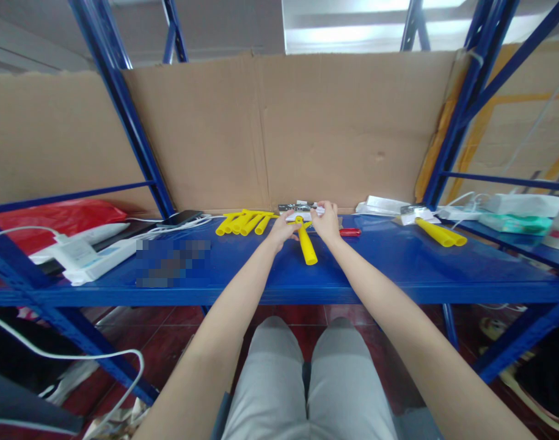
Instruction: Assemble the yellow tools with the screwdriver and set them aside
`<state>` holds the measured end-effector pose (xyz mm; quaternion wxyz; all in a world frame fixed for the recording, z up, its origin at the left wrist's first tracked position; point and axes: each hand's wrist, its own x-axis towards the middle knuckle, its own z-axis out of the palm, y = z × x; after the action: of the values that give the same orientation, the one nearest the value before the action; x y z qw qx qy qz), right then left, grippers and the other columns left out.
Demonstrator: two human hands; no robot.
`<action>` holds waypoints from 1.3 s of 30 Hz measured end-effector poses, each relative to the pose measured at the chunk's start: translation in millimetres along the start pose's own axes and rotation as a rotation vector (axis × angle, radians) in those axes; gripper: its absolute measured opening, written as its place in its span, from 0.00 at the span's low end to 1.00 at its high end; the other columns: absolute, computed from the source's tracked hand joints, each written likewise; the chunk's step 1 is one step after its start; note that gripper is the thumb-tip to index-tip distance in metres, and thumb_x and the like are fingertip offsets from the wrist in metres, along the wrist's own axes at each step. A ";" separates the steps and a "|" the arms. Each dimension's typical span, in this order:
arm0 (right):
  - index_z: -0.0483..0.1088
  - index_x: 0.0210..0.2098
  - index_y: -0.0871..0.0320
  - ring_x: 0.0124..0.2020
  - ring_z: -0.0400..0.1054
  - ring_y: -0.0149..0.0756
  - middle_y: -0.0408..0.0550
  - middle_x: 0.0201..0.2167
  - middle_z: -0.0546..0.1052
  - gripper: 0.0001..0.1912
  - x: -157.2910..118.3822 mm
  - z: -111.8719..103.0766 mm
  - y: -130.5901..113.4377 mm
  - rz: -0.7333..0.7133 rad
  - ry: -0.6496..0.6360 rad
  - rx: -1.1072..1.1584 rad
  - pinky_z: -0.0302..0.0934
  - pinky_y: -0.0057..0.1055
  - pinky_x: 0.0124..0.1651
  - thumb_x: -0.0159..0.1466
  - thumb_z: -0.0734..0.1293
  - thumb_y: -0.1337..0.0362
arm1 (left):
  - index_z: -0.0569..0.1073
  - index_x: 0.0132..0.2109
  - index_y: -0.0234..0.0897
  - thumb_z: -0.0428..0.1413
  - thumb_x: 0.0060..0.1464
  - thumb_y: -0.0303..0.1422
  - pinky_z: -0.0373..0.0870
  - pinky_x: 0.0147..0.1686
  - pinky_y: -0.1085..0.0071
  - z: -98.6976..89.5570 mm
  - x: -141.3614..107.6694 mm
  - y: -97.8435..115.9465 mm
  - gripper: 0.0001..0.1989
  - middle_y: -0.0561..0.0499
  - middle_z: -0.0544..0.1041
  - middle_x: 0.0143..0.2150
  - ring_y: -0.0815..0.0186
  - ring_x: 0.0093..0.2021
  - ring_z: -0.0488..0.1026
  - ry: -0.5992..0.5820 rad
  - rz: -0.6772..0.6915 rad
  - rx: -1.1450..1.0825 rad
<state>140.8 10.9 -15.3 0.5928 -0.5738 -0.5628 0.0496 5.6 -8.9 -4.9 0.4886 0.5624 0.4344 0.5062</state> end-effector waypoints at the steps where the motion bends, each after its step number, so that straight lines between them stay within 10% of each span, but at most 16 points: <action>1: 0.69 0.39 0.56 0.46 0.69 0.41 0.51 0.44 0.74 0.09 -2.0 -1.6 -1.9 -0.005 -0.049 -0.048 0.63 0.39 0.50 0.58 0.65 0.63 | 0.61 0.65 0.35 0.57 0.50 0.17 0.68 0.22 0.79 0.2 0.0 0.0 0.35 0.44 0.78 0.46 0.71 0.29 0.73 0.017 -0.002 0.013; 8: 0.73 0.41 0.59 0.36 0.73 0.35 0.47 0.34 0.78 0.11 -9.0 3.8 -7.6 0.009 -0.422 -0.033 0.66 0.33 0.44 0.58 0.64 0.69 | 0.59 0.66 0.35 0.58 0.47 0.17 0.67 0.21 0.79 -0.3 -1.6 0.8 0.39 0.45 0.78 0.43 0.70 0.29 0.73 -0.023 -0.009 0.012; 25: 0.75 0.45 0.57 0.45 0.72 0.38 0.48 0.44 0.79 0.22 -13.5 7.1 -6.0 -0.187 -0.422 0.039 0.65 0.39 0.53 0.50 0.68 0.73 | 0.63 0.64 0.38 0.50 0.33 0.15 0.67 0.28 0.77 -3.7 6.1 -3.1 0.46 0.49 0.76 0.43 0.73 0.29 0.69 -0.047 0.041 0.056; 39: 0.76 0.50 0.57 0.17 0.66 0.33 0.45 0.28 0.76 0.23 -25.0 0.8 -18.9 0.012 -0.526 0.111 0.71 0.40 0.27 0.55 0.64 0.71 | 0.59 0.67 0.38 0.50 0.32 0.16 0.65 0.28 0.77 -4.4 6.1 -2.2 0.49 0.50 0.77 0.39 0.72 0.28 0.68 -0.021 0.074 0.040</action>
<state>120.0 -12.6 -16.9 0.4565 -0.5109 -0.6907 0.2314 2.0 -2.0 -6.1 0.4628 0.5930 0.4184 0.5091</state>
